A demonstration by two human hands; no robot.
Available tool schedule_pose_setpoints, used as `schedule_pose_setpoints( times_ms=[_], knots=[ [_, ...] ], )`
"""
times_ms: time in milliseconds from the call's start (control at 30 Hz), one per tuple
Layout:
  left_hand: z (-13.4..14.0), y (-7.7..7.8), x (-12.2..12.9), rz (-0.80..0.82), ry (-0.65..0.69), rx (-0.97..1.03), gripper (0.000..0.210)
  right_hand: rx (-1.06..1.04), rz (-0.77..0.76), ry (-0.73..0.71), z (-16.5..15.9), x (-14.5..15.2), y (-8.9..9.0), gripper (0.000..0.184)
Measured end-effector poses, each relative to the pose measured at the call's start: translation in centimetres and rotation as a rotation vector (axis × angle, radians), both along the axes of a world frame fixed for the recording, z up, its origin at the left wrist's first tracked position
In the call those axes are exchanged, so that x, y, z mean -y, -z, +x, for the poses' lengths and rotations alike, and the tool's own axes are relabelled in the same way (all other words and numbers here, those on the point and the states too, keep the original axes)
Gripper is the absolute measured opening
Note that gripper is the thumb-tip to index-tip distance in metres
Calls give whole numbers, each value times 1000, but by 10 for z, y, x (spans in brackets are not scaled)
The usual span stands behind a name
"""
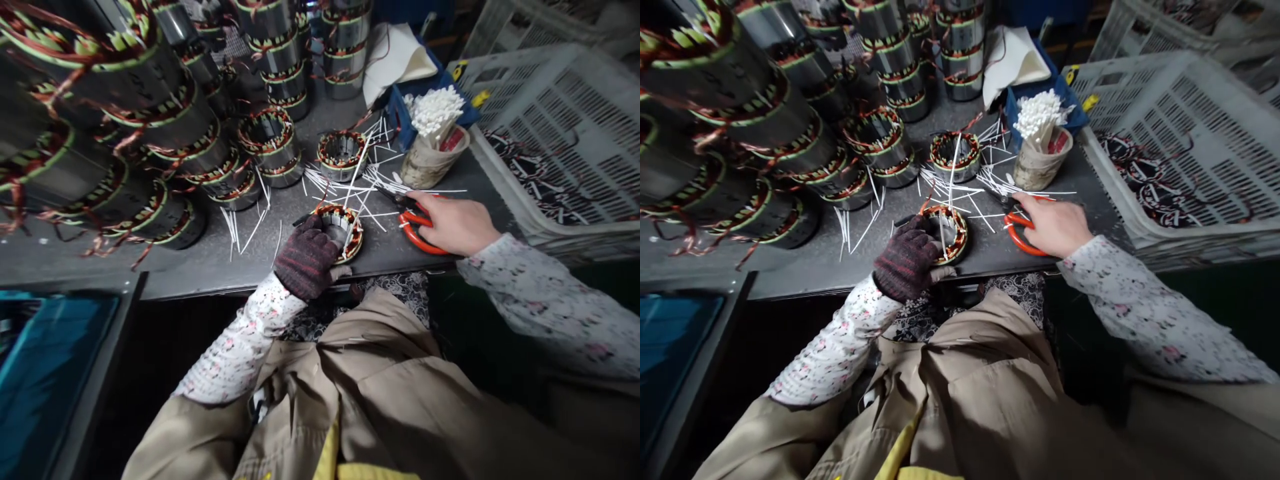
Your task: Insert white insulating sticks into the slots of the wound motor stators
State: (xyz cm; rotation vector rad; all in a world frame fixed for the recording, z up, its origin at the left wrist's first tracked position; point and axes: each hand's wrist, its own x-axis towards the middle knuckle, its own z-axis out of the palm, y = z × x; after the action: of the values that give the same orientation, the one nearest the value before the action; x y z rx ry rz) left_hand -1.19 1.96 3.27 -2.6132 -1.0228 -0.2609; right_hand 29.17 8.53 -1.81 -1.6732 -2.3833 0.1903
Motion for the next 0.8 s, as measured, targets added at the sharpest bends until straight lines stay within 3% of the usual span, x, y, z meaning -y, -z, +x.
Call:
schedule_pose_setpoints(
  times_ms=[133, 267, 400, 567, 667, 800],
  knots=[
    [-18, 0, -3, 17, 127, 52, 51, -231, 26, -120, -37, 16, -6, 54],
    [-22, 2, -5, -29, 125, 53, 48, -47, 44, -172, -65, 14, -8, 51],
    [-19, 3, -5, -19, 115, 42, 51, -43, -5, -225, -49, 12, -10, 50],
    [-20, 3, -4, -12, 122, 50, 52, 9, 77, -377, -21, 22, -14, 50],
    [-21, 3, -3, -13, 109, 83, 50, 96, 65, -364, -20, 28, -18, 45],
    [-22, 5, -4, -46, 97, 91, 55, 34, 77, -444, -30, 35, -27, 42]
  ],
)
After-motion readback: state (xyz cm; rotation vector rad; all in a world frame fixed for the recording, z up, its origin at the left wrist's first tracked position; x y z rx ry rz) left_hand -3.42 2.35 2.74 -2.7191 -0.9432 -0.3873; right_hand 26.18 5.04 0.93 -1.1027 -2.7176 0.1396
